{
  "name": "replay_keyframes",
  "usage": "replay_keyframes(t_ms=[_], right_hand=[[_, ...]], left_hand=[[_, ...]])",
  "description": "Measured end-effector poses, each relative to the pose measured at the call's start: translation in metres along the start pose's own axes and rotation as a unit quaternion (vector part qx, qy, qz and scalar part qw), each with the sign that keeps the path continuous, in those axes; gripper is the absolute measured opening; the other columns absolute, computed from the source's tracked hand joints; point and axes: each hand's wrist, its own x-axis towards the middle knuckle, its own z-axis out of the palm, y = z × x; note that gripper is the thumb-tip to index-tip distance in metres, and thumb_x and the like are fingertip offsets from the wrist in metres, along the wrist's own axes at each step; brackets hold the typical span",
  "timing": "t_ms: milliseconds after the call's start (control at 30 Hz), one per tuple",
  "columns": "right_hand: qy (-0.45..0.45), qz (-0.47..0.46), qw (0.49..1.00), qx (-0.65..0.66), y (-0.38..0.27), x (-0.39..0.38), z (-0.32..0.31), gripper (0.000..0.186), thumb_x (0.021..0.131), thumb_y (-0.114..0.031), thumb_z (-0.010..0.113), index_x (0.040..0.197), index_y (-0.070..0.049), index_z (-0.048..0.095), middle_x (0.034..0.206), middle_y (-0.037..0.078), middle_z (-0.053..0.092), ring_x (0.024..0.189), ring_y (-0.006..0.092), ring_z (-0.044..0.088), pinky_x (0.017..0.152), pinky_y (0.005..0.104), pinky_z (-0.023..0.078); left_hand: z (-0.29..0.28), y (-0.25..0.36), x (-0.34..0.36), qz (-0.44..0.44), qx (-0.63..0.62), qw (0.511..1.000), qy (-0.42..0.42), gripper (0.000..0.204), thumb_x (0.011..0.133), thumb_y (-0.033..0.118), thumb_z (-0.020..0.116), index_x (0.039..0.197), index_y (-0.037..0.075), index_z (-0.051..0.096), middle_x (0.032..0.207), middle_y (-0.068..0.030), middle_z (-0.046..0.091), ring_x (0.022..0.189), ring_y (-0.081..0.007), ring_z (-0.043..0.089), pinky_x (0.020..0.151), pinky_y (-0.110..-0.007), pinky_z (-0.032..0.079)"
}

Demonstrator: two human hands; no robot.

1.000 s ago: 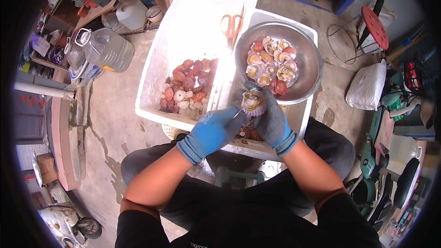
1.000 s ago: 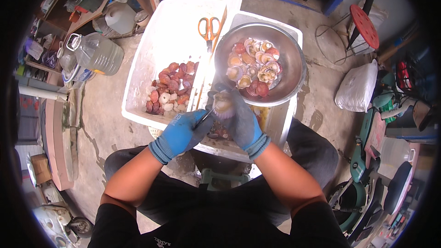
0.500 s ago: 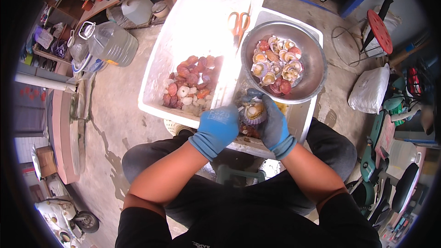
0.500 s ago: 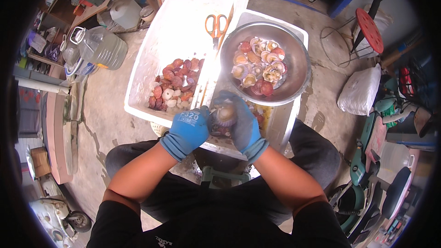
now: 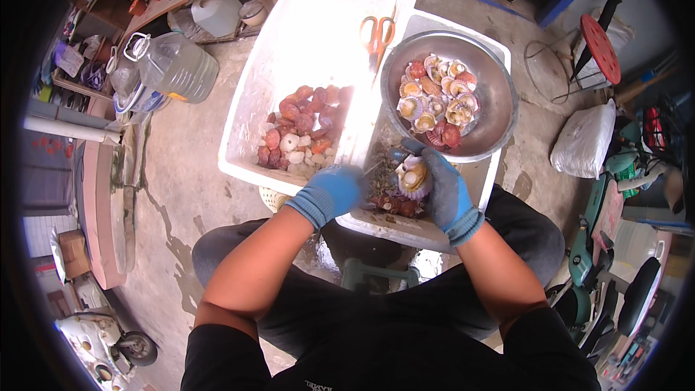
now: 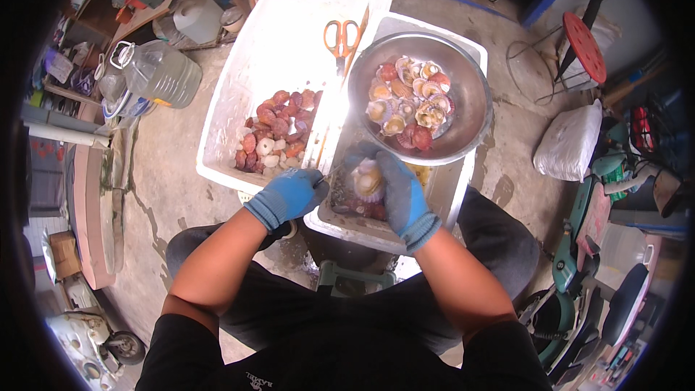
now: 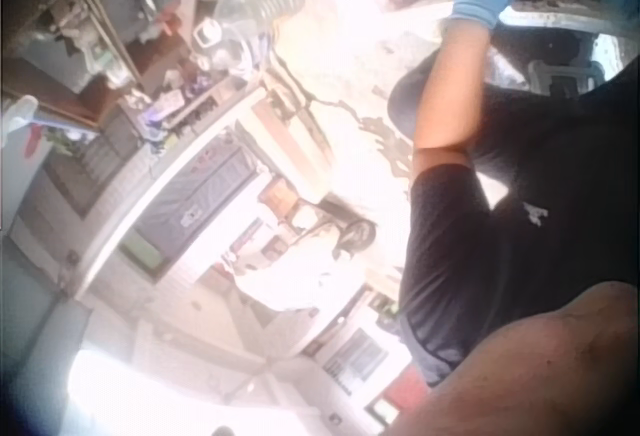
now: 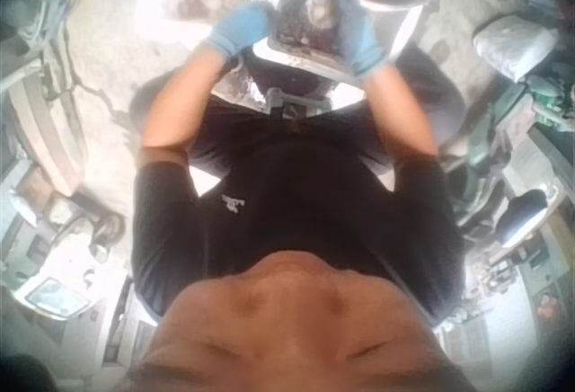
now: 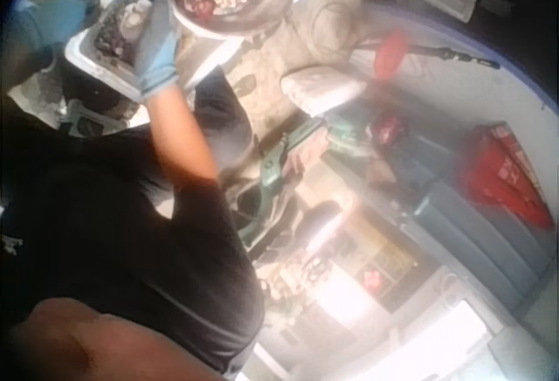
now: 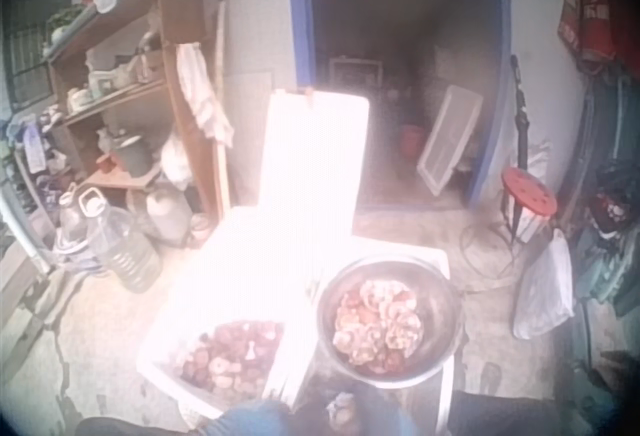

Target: The person sits and repeatedly picks scallops from a white bin, uses a knife to pry open the shells, removes the meat, and places the cleaned scallops into a metal bowl. Shells and trimmings are discarded into the bin.

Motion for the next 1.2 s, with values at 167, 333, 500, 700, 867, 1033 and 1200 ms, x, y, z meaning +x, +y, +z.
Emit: replay_keyframes(t_ms=[167, 333, 500, 700, 867, 1033, 1200], right_hand=[[0.026, -0.092, 0.995, -0.004, -0.020, 0.023, -0.023, 0.051, 0.116, -0.034, 0.045, 0.153, 0.000, 0.051, 0.137, 0.012, 0.065, 0.118, 0.0209, 0.066, 0.102, 0.0346, 0.054], [0.184, -0.345, 0.835, -0.388, -0.090, 0.024, -0.018, 0.056, 0.111, -0.024, 0.058, 0.161, -0.003, 0.043, 0.151, 0.012, 0.054, 0.131, 0.0201, 0.053, 0.113, 0.0357, 0.042], [0.116, -0.336, 0.813, -0.462, -0.127, -0.012, -0.009, 0.057, 0.109, -0.015, 0.058, 0.163, -0.005, 0.042, 0.165, 0.013, 0.046, 0.154, 0.0233, 0.040, 0.127, 0.0402, 0.028], [0.090, -0.189, 0.847, -0.488, -0.109, -0.010, -0.001, 0.053, 0.107, -0.012, 0.062, 0.157, -0.005, 0.050, 0.160, 0.014, 0.052, 0.150, 0.0261, 0.047, 0.126, 0.0427, 0.032], [0.013, -0.200, 0.795, -0.573, -0.089, 0.005, -0.008, 0.056, 0.101, -0.012, 0.071, 0.152, -0.002, 0.053, 0.156, 0.024, 0.052, 0.148, 0.0355, 0.050, 0.120, 0.0423, 0.041], [-0.003, -0.204, 0.829, -0.521, -0.081, 0.003, -0.007, 0.055, 0.101, -0.014, 0.072, 0.151, -0.001, 0.054, 0.148, 0.023, 0.060, 0.135, 0.0334, 0.061, 0.111, 0.0411, 0.049], [-0.071, -0.163, 0.867, -0.466, -0.078, -0.009, 0.008, 0.055, 0.105, -0.013, 0.066, 0.157, -0.002, 0.050, 0.146, 0.012, 0.063, 0.133, 0.0192, 0.057, 0.115, 0.0354, 0.045]], left_hand=[[-0.018, -0.013, -0.003, 0.029, 0.006, 1.000, -0.003, 0.038, 0.103, 0.039, 0.059, 0.101, 0.005, 0.074, 0.096, -0.0216, 0.076, 0.095, -0.0438, 0.073, 0.087, -0.051, 0.058], [-0.066, -0.084, 0.013, -0.177, 0.046, 0.981, 0.068, 0.038, 0.102, 0.039, 0.062, 0.108, 0.004, 0.075, 0.096, -0.0211, 0.076, 0.093, -0.0402, 0.075, 0.086, -0.050, 0.059], [-0.044, -0.173, 0.052, -0.319, 0.003, 0.948, -0.019, 0.037, 0.097, 0.036, 0.063, 0.117, 0.007, 0.076, 0.112, -0.0205, 0.078, 0.105, -0.0389, 0.075, 0.095, -0.049, 0.058], [0.084, -0.262, 0.125, -0.151, 0.158, 0.973, -0.076, 0.039, 0.095, 0.035, 0.066, 0.128, 0.016, 0.072, 0.118, -0.0189, 0.077, 0.112, -0.0393, 0.073, 0.095, -0.052, 0.058], [0.148, -0.255, 0.138, -0.208, 0.094, 0.973, -0.037, 0.043, 0.096, 0.031, 0.066, 0.136, 0.016, 0.064, 0.114, -0.0239, 0.076, 0.111, -0.0462, 0.071, 0.096, -0.055, 0.056], [0.062, -0.224, 0.108, -0.210, -0.155, 0.956, -0.133, 0.034, 0.094, 0.026, 0.076, 0.124, 0.012, 0.070, 0.101, -0.0134, 0.075, 0.085, -0.0235, 0.068, 0.079, -0.037, 0.056], [-0.057, -0.172, 0.071, -0.295, -0.436, 0.839, -0.136, 0.023, 0.099, 0.028, 0.074, 0.113, 0.010, 0.071, 0.078, -0.0045, 0.066, 0.055, -0.0125, 0.051, 0.055, -0.027, 0.046]])
